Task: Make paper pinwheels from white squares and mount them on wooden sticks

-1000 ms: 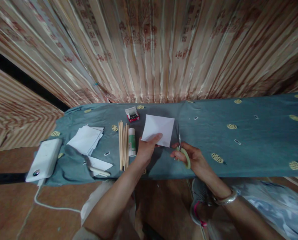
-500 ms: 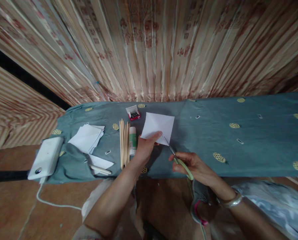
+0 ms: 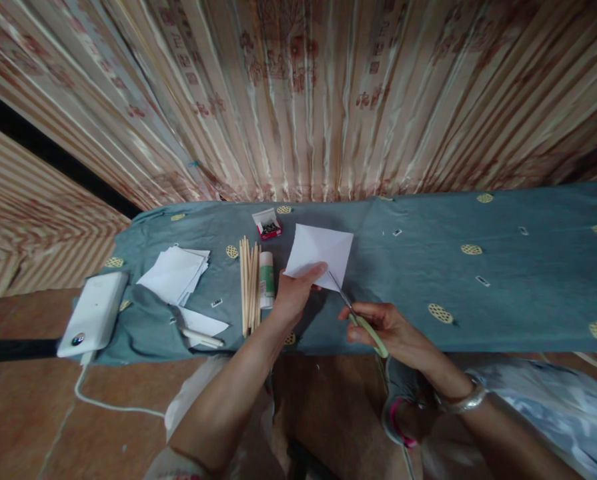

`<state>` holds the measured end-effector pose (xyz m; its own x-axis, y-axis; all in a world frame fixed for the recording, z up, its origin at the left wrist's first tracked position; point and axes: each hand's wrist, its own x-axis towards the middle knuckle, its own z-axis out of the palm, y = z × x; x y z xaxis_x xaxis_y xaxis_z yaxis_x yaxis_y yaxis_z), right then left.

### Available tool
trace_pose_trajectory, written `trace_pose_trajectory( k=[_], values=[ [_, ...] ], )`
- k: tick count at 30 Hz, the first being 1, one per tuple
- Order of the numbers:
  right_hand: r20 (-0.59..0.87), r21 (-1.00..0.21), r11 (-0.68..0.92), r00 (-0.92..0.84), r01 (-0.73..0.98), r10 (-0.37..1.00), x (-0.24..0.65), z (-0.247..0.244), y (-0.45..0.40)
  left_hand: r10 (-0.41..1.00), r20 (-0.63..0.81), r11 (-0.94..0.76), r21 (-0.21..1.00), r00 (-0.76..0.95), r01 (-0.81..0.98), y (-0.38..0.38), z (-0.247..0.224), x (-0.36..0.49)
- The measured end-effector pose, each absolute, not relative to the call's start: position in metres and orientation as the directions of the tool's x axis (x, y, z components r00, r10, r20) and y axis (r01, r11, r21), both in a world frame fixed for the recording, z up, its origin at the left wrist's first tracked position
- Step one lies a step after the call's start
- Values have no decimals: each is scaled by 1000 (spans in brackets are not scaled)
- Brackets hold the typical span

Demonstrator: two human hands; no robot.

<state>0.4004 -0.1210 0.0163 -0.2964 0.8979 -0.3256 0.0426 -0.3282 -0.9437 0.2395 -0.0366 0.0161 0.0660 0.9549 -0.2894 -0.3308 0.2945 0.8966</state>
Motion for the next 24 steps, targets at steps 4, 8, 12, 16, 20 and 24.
trace_pose_trajectory(
  k=[4,8,12,16,20,24],
  values=[
    [-326,-944,-327,-300,49,896,401,15,-121,955,-291,294,896,59,-333,-37,16,240],
    [-313,-949,-311,-277,52,909,401,14,-122,949,-310,309,893,52,-328,-38,17,239],
    [-320,-947,-318,-262,52,911,400,15,-122,949,-309,310,894,54,-325,-37,15,239],
    [-334,-942,-332,-257,54,907,400,18,-120,954,-293,299,900,65,-319,-36,12,238],
    [-364,-930,-367,-252,39,897,400,20,-120,956,-286,292,900,67,-322,-37,11,238],
    [-390,-918,-394,-243,34,888,400,19,-120,955,-290,295,899,65,-325,-37,12,238]
  ],
)
